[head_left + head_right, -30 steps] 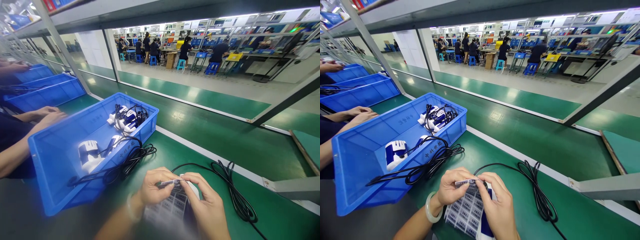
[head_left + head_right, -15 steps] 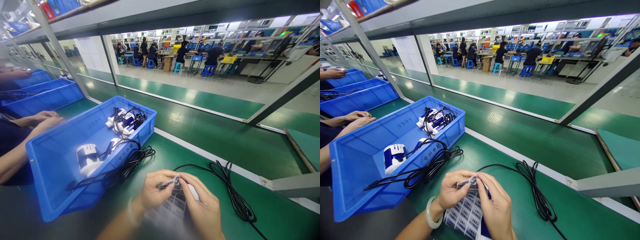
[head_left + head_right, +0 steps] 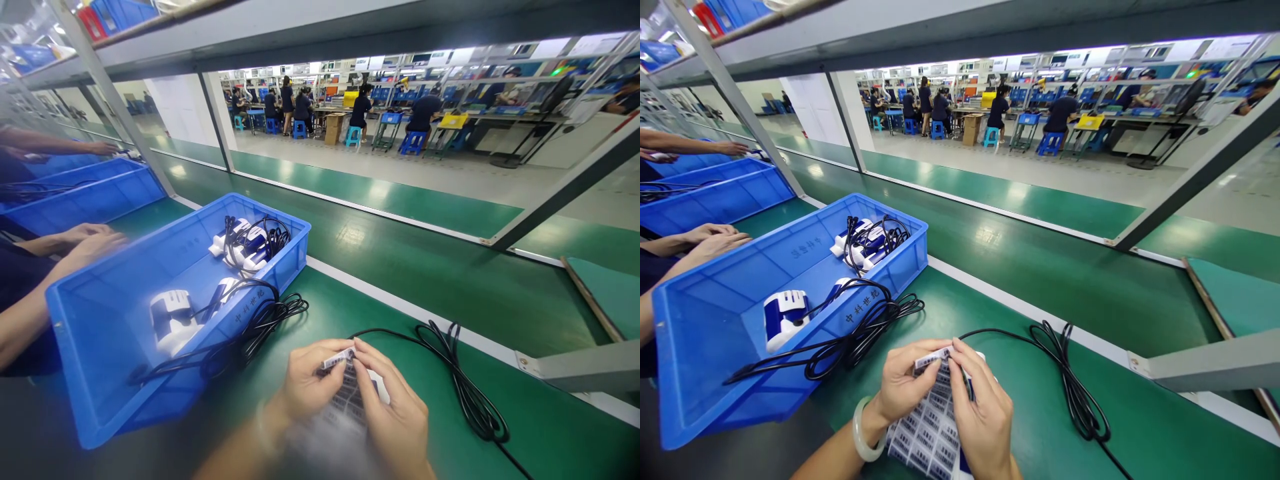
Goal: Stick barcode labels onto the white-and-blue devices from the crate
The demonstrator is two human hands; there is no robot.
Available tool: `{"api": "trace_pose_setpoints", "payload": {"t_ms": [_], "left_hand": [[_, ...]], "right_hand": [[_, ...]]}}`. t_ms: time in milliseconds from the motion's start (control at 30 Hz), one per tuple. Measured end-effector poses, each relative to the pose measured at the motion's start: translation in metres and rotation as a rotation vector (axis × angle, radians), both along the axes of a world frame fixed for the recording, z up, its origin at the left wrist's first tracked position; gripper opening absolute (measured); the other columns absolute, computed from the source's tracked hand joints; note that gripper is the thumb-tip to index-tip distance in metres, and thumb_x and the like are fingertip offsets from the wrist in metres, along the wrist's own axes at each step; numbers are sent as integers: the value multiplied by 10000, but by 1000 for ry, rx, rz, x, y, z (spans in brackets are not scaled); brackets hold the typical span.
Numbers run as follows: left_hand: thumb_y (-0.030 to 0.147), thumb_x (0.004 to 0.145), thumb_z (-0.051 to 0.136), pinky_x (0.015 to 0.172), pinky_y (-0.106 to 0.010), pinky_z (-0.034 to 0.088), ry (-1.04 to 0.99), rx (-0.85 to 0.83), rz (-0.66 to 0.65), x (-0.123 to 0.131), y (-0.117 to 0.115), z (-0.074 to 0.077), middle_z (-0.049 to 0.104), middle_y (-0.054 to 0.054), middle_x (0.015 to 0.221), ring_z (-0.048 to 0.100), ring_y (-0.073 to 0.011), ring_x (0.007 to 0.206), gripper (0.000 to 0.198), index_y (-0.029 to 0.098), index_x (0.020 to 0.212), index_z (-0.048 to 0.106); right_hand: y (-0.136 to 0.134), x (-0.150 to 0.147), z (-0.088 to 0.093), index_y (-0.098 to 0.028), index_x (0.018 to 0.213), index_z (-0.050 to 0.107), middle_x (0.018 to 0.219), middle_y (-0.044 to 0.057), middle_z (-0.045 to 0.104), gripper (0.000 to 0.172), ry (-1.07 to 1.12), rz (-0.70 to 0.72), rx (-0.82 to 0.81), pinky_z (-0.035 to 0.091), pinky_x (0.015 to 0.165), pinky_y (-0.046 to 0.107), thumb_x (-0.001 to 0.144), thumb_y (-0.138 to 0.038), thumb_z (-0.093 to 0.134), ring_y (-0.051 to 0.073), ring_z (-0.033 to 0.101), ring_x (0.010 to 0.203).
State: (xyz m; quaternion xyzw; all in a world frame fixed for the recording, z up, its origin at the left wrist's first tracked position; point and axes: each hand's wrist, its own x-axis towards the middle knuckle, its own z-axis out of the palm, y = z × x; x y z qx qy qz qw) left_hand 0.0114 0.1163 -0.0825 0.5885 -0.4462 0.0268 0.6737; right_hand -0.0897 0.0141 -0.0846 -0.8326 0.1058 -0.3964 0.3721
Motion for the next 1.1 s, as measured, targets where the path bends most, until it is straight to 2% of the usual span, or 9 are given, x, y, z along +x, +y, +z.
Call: {"api": "trace_pose_setpoints", "payload": {"t_ms": [167, 300, 433, 567, 700, 833, 933, 1033, 1100], "left_hand": [[229, 867, 573, 690, -220, 557, 400, 212, 9, 12, -3, -7, 724, -75, 872, 682, -152, 768, 185, 109, 953, 685], [323, 872, 564, 614, -215, 505, 435, 282, 218, 55, 2, -14, 667, -42, 737, 633, -145, 693, 236, 108, 787, 606], [302, 859, 568, 789, -300, 543, 325, 412, 334, 81, 11, -12, 660, -127, 1094, 656, -212, 942, 349, 107, 1148, 568], [307, 879, 554, 1102, -414, 388, -142, 512, 511, 51, 7, 6, 436, -179, 1413, 428, -262, 1310, 559, 80, 1367, 401], [367, 901, 525, 1067, -442, 412, -330, 845, 270, 12, -10, 8, 554, -176, 1268, 502, -289, 1205, 355, 83, 1094, 614], [361, 905, 513, 975, -464, 450, -392, 1178, 154, 9, -15, -7, 600, -178, 1139, 519, -314, 1115, 318, 82, 1008, 627], [281, 878, 529, 957, -471, 440, -442, 1261, 317, 22, -5, -12, 600, -161, 1123, 512, -308, 1097, 251, 111, 1046, 604], [131, 840, 476, 1008, -508, 383, -480, 1262, 523, 25, 4, -9, 557, -175, 1226, 464, -325, 1181, 276, 113, 1089, 594], [100, 820, 455, 1037, -474, 366, -530, 1124, 444, 17, 4, -6, 540, -147, 1270, 452, -298, 1210, 332, 135, 1123, 586]], "right_hand": [[-4, -2, 3, -214, 1028, 628, 1111, 88, 581, 129, -73, -52, -100, 516, 845, 388, 942, -159, 551, 240, 596, 978], [-16, -20, 24, -224, 966, 644, 1039, 65, 578, 97, -138, -49, 29, 472, 830, 368, 917, -155, 597, 225, 579, 936], [-40, -54, 35, -227, 882, 659, 933, 44, 609, 29, -89, -130, 272, 467, 799, 339, 885, -255, 665, 225, 572, 883], [-61, -96, 22, -224, 924, 697, 937, 46, 646, 236, 58, -356, 438, 485, 792, 341, 792, -411, 755, 249, 591, 858], [-66, -126, 6, -225, 915, 707, 944, 41, 658, 317, 100, -404, 567, 495, 852, 334, 722, -456, 806, 251, 609, 861], [-66, -143, 2, -222, 888, 728, 919, 44, 674, 365, 189, -445, 642, 545, 747, 236, 686, -515, 812, 238, 627, 858], [-68, -151, -1, -219, 973, 735, 932, 59, 688, 470, 243, -479, 718, 552, 611, 160, 658, -557, 817, 237, 641, 852], [-73, -155, -7, -216, 1079, 707, 951, 49, 683, 541, 227, -445, 755, 528, 628, 86, 665, -544, 826, 176, 637, 791], [-75, -156, -12, -209, 1087, 693, 952, 42, 672, 539, 186, -397, 772, 516, 674, 64, 672, -522, 834, 152, 634, 779]]}}
